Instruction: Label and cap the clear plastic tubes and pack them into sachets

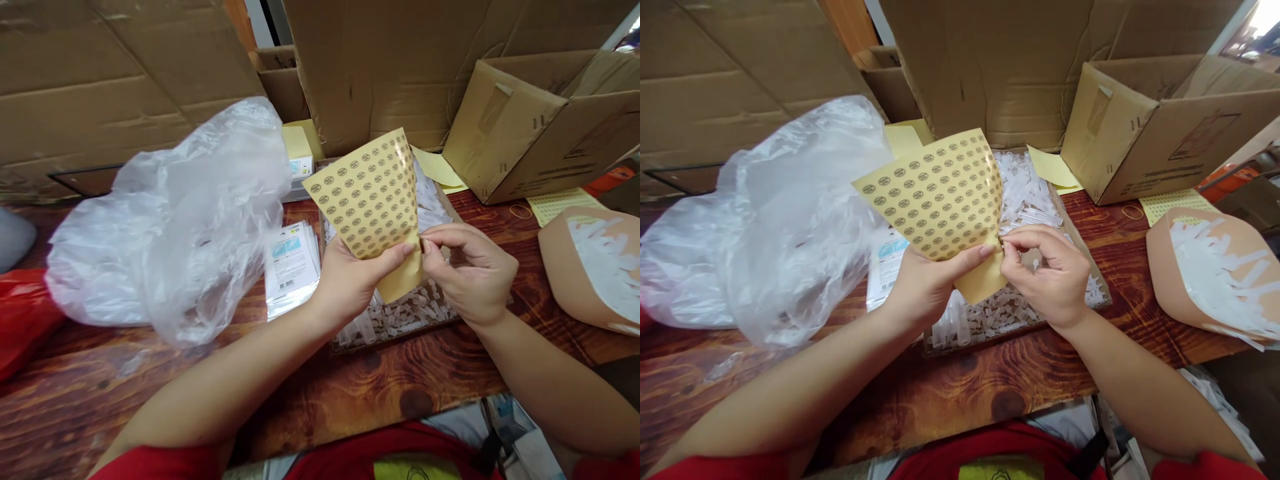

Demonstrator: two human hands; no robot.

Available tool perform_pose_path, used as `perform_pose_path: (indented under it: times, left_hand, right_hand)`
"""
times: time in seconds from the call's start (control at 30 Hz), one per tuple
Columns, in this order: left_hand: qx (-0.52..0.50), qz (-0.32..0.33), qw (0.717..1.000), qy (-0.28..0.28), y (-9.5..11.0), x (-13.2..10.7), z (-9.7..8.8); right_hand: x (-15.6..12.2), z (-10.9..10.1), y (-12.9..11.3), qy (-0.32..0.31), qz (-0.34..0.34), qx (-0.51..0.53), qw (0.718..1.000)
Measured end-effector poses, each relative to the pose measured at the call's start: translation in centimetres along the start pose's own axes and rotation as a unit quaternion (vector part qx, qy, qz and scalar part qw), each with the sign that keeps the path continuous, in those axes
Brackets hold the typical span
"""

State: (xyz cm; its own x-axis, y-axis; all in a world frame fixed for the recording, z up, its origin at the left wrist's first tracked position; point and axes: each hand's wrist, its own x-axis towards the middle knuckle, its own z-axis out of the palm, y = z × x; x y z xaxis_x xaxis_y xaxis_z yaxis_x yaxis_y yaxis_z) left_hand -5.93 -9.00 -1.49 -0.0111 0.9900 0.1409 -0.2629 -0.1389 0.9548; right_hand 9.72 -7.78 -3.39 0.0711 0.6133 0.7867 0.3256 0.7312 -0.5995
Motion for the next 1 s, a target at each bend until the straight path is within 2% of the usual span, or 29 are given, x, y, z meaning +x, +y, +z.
perform_pose_path:
  times: [0.1, 0.23, 0.33, 0.43, 0.5, 0.6, 0.7, 0.77, 0.87, 1.0]
  left_hand:
    - [-0.029, -0.026, 0.999, -0.007, 0.2, 0.4, -0.2]
    - [-0.054, -0.11, 0.992, -0.026, -0.1, 1.3, -0.8]
    - [-0.016, -0.167, 0.986, -0.026, -1.0, 2.2, -1.5]
    - [0.067, -0.167, 0.984, -0.015, -1.8, 2.6, -2.1]
    - [0.173, -0.124, 0.977, 0.004, -1.9, 2.7, -2.4]
    - [0.33, -0.045, 0.943, 0.018, -1.3, 2.3, -2.3]
    - [0.389, -0.023, 0.92, -0.037, -0.4, 1.9, -1.9]
    - [0.423, -0.027, 0.904, -0.063, 0.1, 1.5, -1.5]
    - [0.472, -0.014, 0.879, -0.07, 0.6, 0.9, -0.9]
    - [0.48, 0.03, 0.875, -0.054, 0.6, 0.3, -0.2]
  right_hand:
    - [0.0, -0.1, 0.4, 0.008, 0.068, 0.03, 0.997]
    - [0.4, -0.6, 0.9, 0.0, 0.122, 0.077, 0.99]
    - [0.6, -0.8, 1.2, -0.045, 0.135, 0.082, 0.987]
    - [0.4, -0.5, 1.5, -0.082, 0.133, 0.061, 0.986]
    - [0.3, -0.2, 1.4, -0.091, 0.093, 0.038, 0.991]
    - [0.2, -0.2, 0.5, -0.107, -0.043, 0.004, 0.993]
    - [0.3, -0.8, -1.3, -0.145, -0.197, -0.036, 0.969]
    - [0.4, -1.2, -2.3, -0.185, -0.254, -0.059, 0.947]
    - [0.4, -1.7, -2.9, -0.216, -0.282, -0.087, 0.931]
    - [0.7, -2.2, -2.2, -0.167, -0.252, -0.147, 0.942]
